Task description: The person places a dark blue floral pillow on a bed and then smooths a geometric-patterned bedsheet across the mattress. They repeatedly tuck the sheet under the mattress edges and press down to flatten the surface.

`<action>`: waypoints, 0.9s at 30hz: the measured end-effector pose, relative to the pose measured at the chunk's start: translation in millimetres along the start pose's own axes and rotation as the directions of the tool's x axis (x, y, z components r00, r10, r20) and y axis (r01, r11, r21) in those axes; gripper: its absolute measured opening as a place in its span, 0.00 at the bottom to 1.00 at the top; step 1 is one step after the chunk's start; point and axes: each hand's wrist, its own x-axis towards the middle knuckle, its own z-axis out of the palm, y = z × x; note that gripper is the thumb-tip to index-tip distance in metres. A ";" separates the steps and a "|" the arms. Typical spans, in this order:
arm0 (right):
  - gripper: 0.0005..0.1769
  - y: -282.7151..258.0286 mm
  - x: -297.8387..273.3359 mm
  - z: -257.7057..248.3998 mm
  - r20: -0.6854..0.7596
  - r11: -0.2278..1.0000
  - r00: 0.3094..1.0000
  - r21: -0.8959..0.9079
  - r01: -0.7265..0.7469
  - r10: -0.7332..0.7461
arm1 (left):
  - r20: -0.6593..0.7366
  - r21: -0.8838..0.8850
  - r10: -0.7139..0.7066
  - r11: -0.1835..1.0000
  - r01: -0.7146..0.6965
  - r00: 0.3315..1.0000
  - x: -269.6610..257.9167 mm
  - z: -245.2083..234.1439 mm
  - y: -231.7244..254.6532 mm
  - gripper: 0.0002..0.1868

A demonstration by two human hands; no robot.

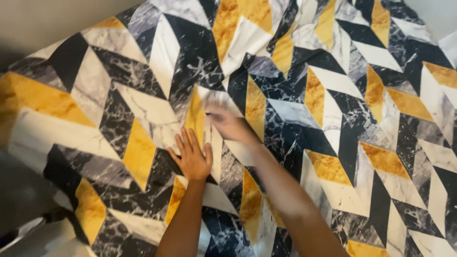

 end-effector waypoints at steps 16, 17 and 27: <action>0.45 -44.6 -180.6 84.5 -0.603 0.538 0.794 -0.646 -0.542 0.076 | 0.306 0.049 -0.013 0.999 -0.002 0.952 26.6 -48.0 19.4 0.34; 0.45 -45.5 -182.5 79.5 -0.606 0.521 0.794 -0.661 -0.539 0.052 | 0.417 -0.008 0.171 0.983 -0.184 0.893 30.2 -46.4 19.9 0.36; 0.44 -28.0 -182.8 83.2 -0.621 0.484 0.783 -0.693 -0.534 -0.026 | 0.068 0.294 -0.132 0.950 0.107 0.989 22.9 -94.6 -212.1 0.41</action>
